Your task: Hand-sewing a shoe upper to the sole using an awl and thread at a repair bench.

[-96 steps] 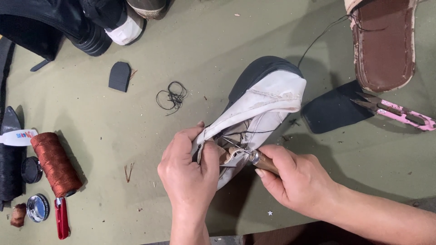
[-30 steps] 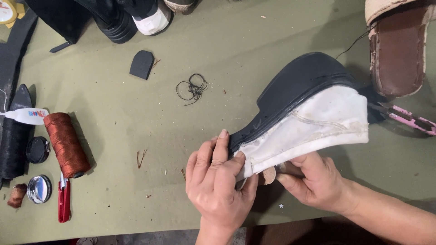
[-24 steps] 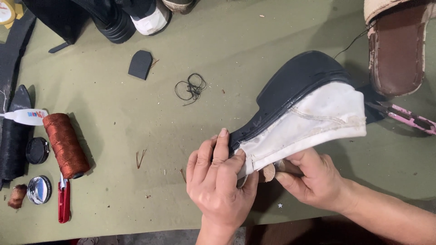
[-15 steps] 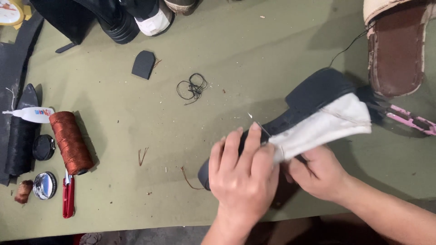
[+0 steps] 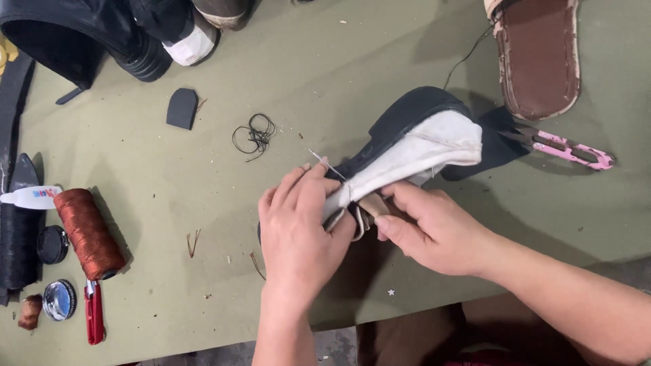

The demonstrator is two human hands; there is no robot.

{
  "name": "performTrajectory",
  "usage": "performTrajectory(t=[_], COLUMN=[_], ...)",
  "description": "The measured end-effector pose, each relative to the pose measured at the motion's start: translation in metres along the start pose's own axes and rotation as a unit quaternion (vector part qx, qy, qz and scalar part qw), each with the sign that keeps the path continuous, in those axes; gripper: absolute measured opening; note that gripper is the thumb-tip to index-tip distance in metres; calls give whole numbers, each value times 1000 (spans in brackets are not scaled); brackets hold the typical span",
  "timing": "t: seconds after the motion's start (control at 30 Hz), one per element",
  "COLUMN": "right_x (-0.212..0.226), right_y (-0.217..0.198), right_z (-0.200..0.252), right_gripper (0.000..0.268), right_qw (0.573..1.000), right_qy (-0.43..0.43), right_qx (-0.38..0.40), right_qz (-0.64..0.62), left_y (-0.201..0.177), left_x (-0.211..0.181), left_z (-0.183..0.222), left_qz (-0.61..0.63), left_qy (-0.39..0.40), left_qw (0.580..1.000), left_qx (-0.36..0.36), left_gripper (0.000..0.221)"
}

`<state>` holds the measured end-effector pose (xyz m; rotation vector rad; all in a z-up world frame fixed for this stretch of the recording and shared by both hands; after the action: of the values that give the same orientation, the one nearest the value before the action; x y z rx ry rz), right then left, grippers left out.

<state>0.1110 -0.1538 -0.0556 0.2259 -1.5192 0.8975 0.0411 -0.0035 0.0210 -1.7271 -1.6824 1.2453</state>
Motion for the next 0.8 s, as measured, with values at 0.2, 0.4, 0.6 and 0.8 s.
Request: performTrajectory(t=[0.2, 0.4, 0.6, 0.8], right_x=[1, 7, -3, -26], right_y=[9, 7, -21, -14], right_z=[5, 17, 36, 42], right_gripper=[48, 63, 69, 42], right_qw=[998, 992, 971, 949], right_qy=[43, 90, 140, 240], right_qx=[41, 91, 95, 143], right_qz=[-26, 7, 168, -145], left_y=[6, 14, 14, 6], left_x=[12, 28, 25, 22], left_z=[1, 3, -4, 2], left_qz=[-23, -4, 19, 7], left_qy=[-19, -76, -101, -85], left_qw=[998, 996, 994, 994], left_qx=[-47, -52, -33, -64], left_gripper=[16, 14, 17, 17])
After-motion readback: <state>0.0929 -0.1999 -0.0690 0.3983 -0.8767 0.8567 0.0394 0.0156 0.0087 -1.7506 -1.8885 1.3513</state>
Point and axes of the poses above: each hand's wrist, its own z-axis away from the middle knuckle, its own y-axis out of the palm, x = y × z, the point moved 6 cm from there along -z, towards the middle knuckle, and after that the axes turned 14 degrees about -x, right-handed, at the moved point
